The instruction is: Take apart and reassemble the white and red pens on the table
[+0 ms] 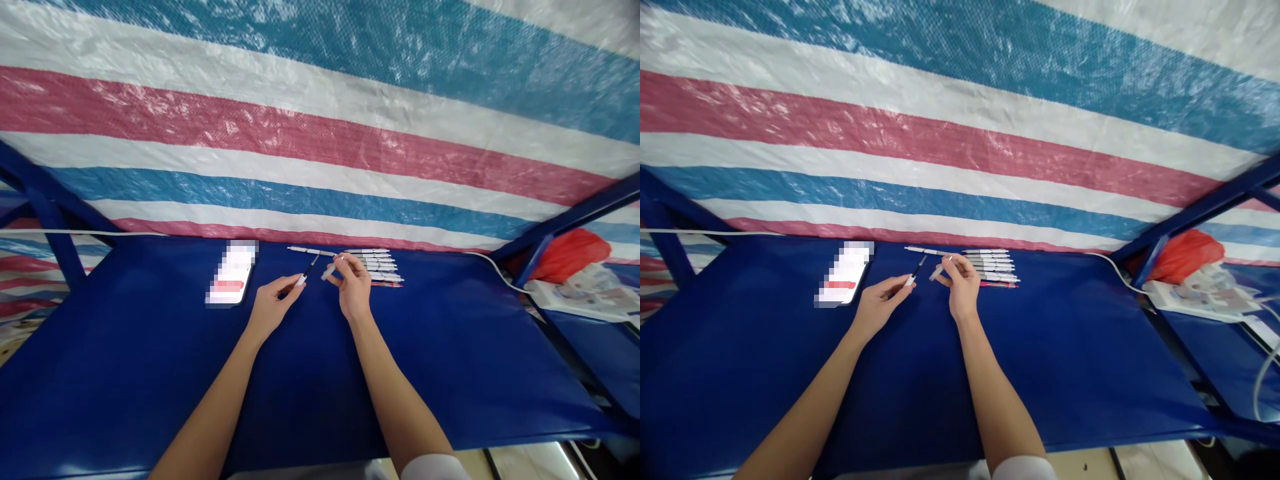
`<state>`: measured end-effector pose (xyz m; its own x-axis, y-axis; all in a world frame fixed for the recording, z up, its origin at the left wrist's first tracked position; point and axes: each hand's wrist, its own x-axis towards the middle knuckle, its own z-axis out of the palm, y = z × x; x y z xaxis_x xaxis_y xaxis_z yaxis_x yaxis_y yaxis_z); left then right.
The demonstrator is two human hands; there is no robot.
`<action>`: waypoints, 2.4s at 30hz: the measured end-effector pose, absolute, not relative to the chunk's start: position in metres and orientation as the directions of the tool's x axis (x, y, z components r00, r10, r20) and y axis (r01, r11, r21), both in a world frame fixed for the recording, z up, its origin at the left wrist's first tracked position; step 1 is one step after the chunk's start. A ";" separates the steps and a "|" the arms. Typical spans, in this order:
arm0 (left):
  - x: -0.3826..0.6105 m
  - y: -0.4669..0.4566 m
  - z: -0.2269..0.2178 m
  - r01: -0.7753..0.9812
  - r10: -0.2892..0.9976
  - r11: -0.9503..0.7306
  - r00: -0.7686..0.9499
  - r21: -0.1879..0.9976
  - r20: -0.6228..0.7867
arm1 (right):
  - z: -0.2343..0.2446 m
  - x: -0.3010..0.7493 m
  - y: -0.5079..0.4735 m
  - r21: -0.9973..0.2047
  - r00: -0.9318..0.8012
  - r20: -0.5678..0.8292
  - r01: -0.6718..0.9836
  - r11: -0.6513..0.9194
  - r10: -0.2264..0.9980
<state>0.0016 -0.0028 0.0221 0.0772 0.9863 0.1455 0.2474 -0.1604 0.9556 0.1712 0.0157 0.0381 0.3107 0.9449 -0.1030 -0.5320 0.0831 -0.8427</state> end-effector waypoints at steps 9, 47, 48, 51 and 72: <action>0.003 -0.004 0.024 0.328 0.964 -0.262 0.140 0.908 0.228 | 0.044 0.173 0.022 -0.830 0.488 -0.113 -0.525 0.188 0.866; 0.006 -0.007 0.021 0.395 0.928 -0.369 0.204 0.841 0.312 | 0.030 0.172 0.017 -0.811 0.469 -0.098 -0.548 0.203 0.878; 0.006 -0.007 0.021 0.394 0.926 -0.373 0.206 0.840 0.315 | 0.030 0.172 0.017 -0.811 0.463 -0.101 -0.551 0.197 0.880; 0.008 -0.007 0.022 0.383 0.920 -0.387 0.215 0.839 0.326 | 0.028 0.170 0.015 -0.811 0.449 -0.114 -0.557 0.178 0.886; 0.019 0.000 0.021 0.424 0.859 -0.512 0.267 0.747 0.437 | 0.023 0.166 0.003 -0.822 0.349 -0.098 -0.556 0.121 0.932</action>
